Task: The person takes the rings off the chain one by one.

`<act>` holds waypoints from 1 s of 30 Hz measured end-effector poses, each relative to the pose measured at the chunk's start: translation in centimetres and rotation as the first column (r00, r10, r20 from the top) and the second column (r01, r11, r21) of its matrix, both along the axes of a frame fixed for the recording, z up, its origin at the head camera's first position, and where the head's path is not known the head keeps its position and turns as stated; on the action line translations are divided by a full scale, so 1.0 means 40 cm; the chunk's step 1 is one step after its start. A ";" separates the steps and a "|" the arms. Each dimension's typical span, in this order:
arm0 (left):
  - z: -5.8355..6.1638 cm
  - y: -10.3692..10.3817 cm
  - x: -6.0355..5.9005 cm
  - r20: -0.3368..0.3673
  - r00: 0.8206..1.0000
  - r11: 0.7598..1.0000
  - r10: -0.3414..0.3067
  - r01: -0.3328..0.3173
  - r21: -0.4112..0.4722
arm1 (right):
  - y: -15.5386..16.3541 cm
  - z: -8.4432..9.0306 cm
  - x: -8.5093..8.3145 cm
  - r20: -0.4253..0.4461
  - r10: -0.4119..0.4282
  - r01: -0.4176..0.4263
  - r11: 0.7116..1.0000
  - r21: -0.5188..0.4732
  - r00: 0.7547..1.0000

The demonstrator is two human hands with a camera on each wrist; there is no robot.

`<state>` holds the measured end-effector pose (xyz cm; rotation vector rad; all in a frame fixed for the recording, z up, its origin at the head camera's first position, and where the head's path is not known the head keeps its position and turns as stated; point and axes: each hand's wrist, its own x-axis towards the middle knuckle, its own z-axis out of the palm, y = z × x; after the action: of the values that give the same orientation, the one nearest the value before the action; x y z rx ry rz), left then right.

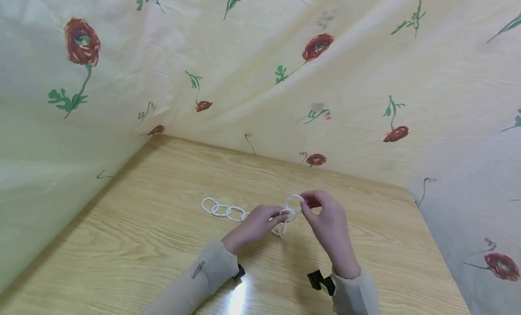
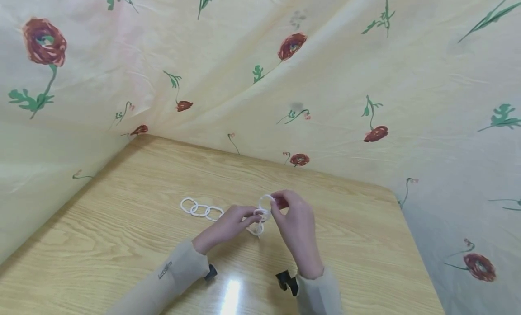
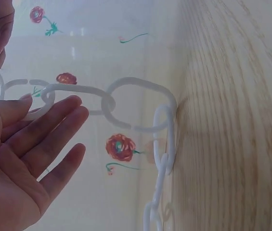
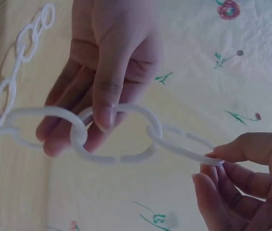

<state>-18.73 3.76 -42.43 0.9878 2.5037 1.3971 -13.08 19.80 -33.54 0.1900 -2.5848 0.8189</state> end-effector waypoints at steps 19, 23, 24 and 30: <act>-0.015 0.001 0.004 0.078 0.996 0.991 0.046 -0.055 0.123 | 0.034 -0.072 -0.028 0.398 0.114 0.184 0.749 -0.637 0.910; -0.014 0.000 0.008 0.078 0.996 0.990 0.052 -0.061 0.126 | 0.036 -0.088 -0.032 0.417 0.138 0.205 0.709 -0.675 0.898; -0.013 -0.001 0.009 0.076 0.996 0.990 0.052 -0.061 0.126 | 0.037 -0.092 -0.032 0.419 0.142 0.208 0.700 -0.683 0.897; -0.003 -0.009 0.014 0.060 0.997 0.989 0.053 -0.060 0.139 | 0.036 -0.117 -0.036 0.421 0.157 0.228 0.649 -0.725 0.893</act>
<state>-18.15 3.39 -42.55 0.8930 2.4397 1.6136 -14.50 21.24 -38.20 -0.3582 -2.3278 2.0639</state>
